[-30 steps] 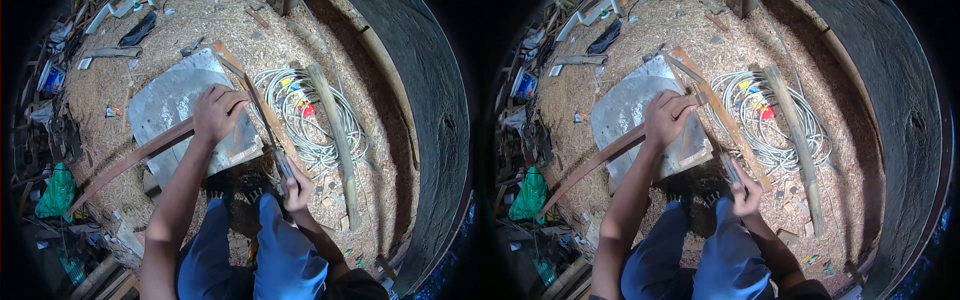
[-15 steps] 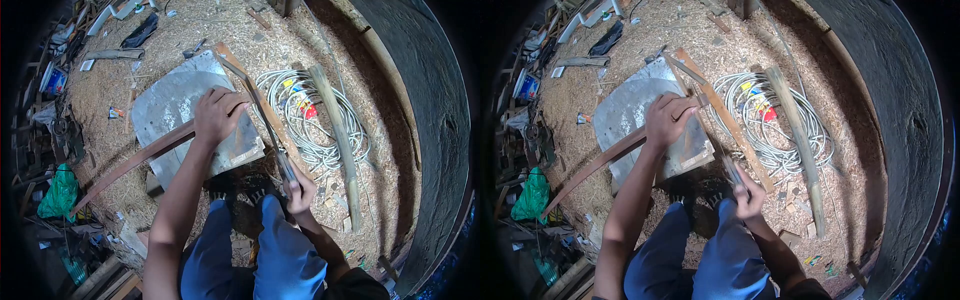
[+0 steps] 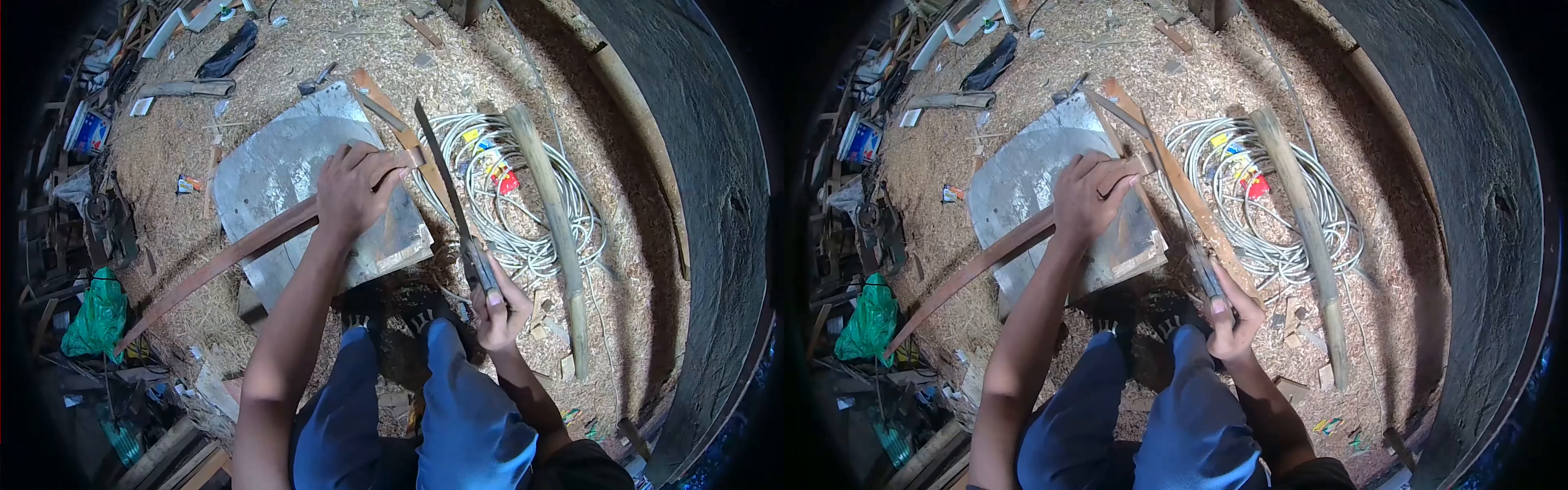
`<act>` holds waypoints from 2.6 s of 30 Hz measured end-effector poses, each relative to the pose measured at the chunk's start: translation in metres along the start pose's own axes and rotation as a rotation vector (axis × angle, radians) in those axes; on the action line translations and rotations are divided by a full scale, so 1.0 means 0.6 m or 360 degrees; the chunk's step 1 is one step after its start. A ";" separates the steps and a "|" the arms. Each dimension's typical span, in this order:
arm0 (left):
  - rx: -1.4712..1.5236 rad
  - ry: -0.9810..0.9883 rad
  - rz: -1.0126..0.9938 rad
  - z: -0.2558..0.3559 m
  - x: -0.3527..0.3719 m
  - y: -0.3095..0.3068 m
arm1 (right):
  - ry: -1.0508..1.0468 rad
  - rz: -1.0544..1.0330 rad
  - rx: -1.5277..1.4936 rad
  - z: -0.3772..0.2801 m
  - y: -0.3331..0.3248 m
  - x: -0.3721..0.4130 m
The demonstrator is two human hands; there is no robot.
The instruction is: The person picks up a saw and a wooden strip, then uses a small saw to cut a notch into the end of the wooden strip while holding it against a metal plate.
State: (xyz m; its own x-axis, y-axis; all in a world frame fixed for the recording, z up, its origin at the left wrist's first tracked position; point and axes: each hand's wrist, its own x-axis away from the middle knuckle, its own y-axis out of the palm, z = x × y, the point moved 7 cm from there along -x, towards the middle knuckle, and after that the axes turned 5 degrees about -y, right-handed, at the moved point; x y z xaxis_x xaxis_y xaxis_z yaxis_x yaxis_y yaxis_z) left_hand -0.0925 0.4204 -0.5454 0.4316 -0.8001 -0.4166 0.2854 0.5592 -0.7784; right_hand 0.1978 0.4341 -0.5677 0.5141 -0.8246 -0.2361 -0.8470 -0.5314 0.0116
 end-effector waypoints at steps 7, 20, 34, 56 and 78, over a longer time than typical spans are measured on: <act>-0.0027 -0.0145 -0.0148 -0.018 0.008 0.015 | 0.0208 -0.0015 -0.0035 0.000 -0.001 0.025; -0.0037 -0.0019 -0.0035 -0.005 0.003 0.003 | 0.0268 -0.0017 -0.0004 0.010 0.002 0.038; 0.0010 -0.0130 -0.0129 -0.016 0.006 0.011 | 0.0280 0.0052 0.0067 0.022 -0.019 0.074; -0.0035 -0.0058 -0.0197 -0.019 0.005 -0.001 | 0.0133 0.0432 -0.0035 0.055 -0.135 0.041; 0.0078 -0.0059 -0.0196 -0.015 0.004 -0.003 | 0.0085 0.0401 -0.0142 0.057 -0.122 0.043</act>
State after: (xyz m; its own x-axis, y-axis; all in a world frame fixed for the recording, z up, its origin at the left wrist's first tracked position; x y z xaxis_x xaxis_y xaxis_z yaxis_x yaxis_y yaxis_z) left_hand -0.0996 0.4152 -0.5492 0.4217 -0.8554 -0.3007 0.3794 0.4677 -0.7983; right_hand 0.2685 0.4584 -0.6079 0.2968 -0.9408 -0.1636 -0.9351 -0.3211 0.1497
